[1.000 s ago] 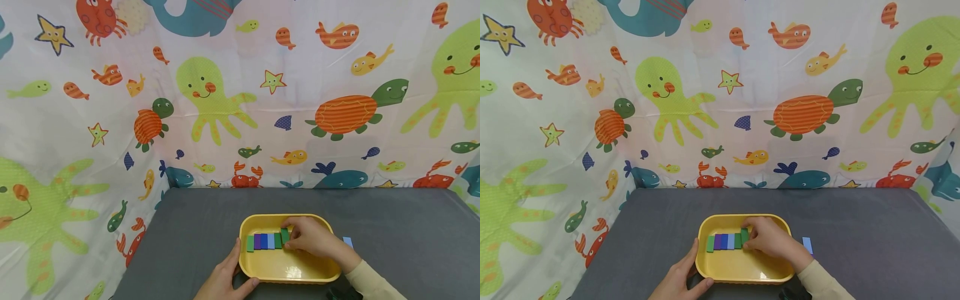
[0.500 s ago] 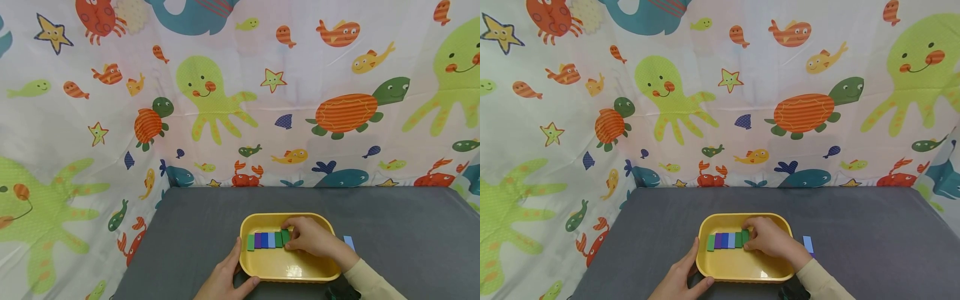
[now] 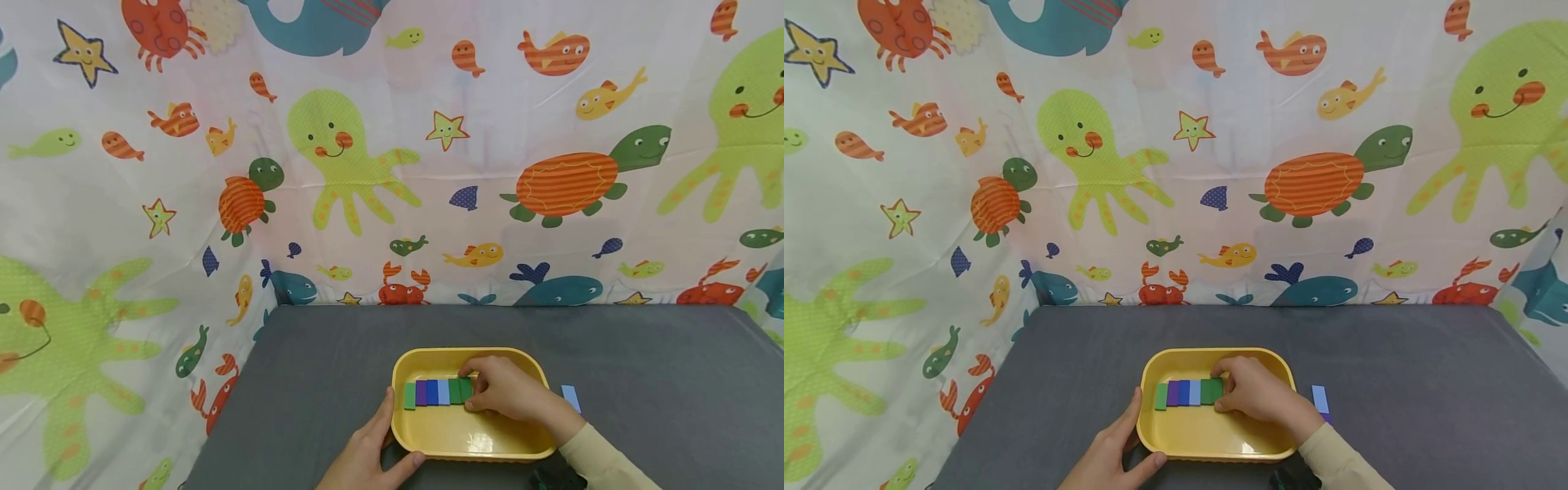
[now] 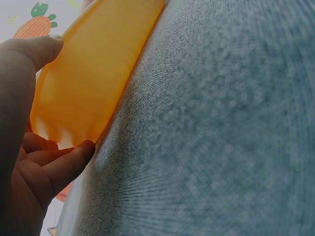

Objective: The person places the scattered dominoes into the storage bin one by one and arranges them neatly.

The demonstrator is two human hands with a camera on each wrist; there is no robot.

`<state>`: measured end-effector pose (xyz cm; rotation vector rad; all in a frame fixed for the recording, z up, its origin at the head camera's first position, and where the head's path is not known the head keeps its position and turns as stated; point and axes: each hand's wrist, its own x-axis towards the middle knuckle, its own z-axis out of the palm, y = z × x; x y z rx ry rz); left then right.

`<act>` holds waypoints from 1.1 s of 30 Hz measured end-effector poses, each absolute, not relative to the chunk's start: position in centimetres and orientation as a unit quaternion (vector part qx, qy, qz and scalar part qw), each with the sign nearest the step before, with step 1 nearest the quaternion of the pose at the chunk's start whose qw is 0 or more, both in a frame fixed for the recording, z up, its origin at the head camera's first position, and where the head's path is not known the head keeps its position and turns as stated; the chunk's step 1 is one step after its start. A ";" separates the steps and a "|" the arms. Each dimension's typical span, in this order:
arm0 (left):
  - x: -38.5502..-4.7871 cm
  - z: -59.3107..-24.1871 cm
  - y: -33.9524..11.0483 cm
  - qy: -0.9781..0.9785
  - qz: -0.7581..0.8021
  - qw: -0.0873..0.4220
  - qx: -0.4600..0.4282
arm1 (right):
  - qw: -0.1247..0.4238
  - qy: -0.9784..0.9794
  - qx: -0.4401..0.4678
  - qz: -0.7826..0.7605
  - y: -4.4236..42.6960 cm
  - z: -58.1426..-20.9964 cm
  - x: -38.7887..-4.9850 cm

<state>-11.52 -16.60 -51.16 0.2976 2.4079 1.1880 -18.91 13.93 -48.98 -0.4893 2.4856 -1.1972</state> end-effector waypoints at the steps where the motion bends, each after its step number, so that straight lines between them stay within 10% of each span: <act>1: -11.5 -51.2 -16.6 0.870 0.430 0.218 0.109 | 0.170 0.875 -0.170 -0.420 13.9 -49.0 -18.9; 33: -11.7 -51.3 -16.7 0.868 0.433 0.203 0.135 | 0.138 0.881 -0.150 -0.427 15.4 -46.4 -18.2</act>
